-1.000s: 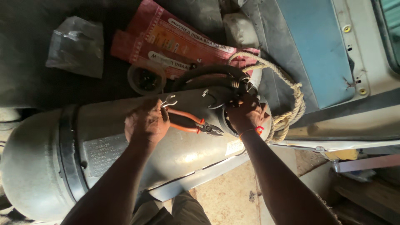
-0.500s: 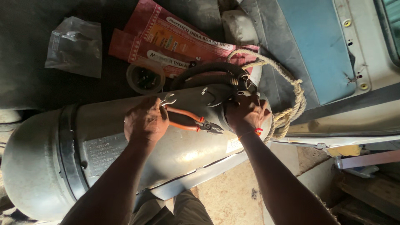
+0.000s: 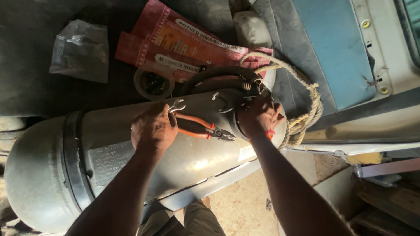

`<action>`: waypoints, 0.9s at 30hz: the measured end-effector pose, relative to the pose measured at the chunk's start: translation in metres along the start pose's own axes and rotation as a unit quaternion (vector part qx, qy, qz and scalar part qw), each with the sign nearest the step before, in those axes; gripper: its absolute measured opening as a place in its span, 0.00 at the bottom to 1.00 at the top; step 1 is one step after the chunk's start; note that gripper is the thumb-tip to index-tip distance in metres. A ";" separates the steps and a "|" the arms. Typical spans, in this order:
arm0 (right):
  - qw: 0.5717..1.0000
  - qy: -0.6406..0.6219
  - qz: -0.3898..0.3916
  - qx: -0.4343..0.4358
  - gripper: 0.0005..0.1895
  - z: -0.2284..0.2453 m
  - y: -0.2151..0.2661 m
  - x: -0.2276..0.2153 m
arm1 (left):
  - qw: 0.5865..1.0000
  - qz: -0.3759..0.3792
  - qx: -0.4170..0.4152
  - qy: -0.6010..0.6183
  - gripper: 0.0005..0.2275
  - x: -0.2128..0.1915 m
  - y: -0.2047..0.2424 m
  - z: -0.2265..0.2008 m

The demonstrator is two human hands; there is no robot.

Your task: The person works on the valve assembly of a metal gas cylinder, using a wrench, pliers, and a screwdriver to loosen components and handle small metal parts.

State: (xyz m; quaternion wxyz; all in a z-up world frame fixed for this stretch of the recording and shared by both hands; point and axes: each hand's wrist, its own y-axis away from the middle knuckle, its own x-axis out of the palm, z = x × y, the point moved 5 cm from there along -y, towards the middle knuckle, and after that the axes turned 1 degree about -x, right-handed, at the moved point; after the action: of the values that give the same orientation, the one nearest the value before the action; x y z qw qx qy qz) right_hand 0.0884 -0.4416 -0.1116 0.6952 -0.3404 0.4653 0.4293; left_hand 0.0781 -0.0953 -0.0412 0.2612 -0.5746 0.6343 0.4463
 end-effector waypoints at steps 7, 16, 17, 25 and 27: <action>0.988 -0.051 -0.047 -0.138 0.28 -0.004 -0.002 0.025 | 0.999 0.043 -0.031 0.011 0.11 0.000 0.000 0.003; 0.985 0.144 -0.084 -0.038 0.27 0.019 0.006 -0.008 | 0.998 -0.041 0.046 -0.017 0.11 -0.001 0.002 -0.002; 0.986 0.147 -0.075 -0.040 0.27 0.021 0.011 -0.009 | 0.999 -0.029 0.036 -0.015 0.12 0.003 0.003 0.001; 0.988 0.147 -0.038 -0.026 0.30 0.049 0.004 -0.063 | 1.000 -0.004 0.015 0.000 0.11 -0.002 0.004 -0.004; 0.987 0.121 -0.075 -0.075 0.28 0.060 0.020 -0.097 | 1.000 0.014 -0.010 -0.004 0.11 -0.005 0.002 -0.005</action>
State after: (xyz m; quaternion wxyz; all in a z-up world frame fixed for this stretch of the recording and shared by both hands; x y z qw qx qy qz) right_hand 0.0720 -0.4081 -0.0023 0.6363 -0.4750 0.4859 0.3653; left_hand 0.0786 -0.0976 -0.0338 0.2518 -0.5664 0.6367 0.4587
